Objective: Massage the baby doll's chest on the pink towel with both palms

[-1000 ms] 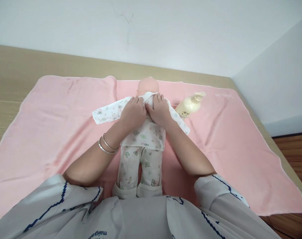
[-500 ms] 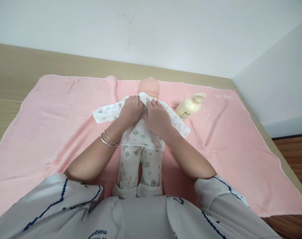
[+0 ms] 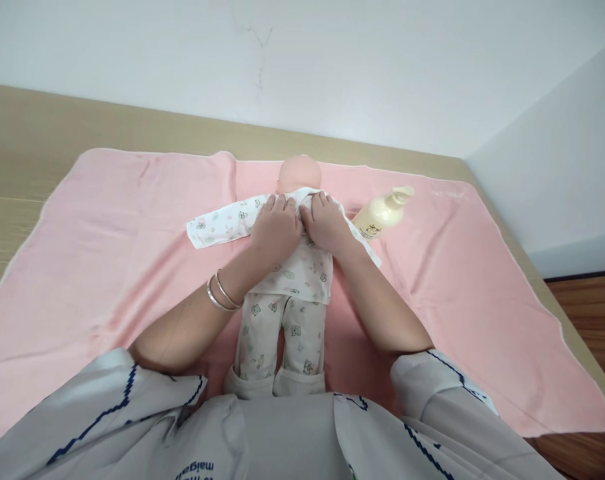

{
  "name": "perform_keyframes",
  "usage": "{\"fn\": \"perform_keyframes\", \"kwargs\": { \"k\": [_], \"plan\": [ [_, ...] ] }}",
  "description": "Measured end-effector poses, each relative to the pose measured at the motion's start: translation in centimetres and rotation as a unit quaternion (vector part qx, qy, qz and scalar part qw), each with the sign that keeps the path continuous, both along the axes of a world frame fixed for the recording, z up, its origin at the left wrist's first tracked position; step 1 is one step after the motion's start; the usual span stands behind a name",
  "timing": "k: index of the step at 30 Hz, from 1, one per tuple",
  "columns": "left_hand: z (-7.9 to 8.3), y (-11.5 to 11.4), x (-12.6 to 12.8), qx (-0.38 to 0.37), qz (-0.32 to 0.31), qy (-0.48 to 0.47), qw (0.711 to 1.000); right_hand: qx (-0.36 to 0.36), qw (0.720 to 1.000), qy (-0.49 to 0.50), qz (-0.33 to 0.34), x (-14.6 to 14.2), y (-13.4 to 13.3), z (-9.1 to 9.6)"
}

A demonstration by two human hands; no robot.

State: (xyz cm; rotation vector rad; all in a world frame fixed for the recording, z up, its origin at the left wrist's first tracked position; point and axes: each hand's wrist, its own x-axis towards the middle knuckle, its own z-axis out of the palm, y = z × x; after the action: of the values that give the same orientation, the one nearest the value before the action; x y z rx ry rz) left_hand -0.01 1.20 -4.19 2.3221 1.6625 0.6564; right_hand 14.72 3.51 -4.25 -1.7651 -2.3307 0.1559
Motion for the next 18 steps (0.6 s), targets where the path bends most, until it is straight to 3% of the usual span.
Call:
{"fn": "perform_keyframes", "kwargs": {
  "k": [3,13,18],
  "plan": [
    [0.1,1.0,-0.5,-0.012,-0.003,-0.024,1.0,-0.024,0.999,-0.021,-0.021,-0.3,-0.8,0.7],
    [-1.5,4.1,-2.0,-0.009,0.006,-0.066,0.998,-0.015,0.995,-0.097,0.011,-3.0,-4.8,3.1],
    [-1.9,4.0,-1.7,0.006,0.027,-0.052,0.998,-0.017,1.0,-0.015,-0.015,-3.0,-4.3,2.8]
  ]
}}
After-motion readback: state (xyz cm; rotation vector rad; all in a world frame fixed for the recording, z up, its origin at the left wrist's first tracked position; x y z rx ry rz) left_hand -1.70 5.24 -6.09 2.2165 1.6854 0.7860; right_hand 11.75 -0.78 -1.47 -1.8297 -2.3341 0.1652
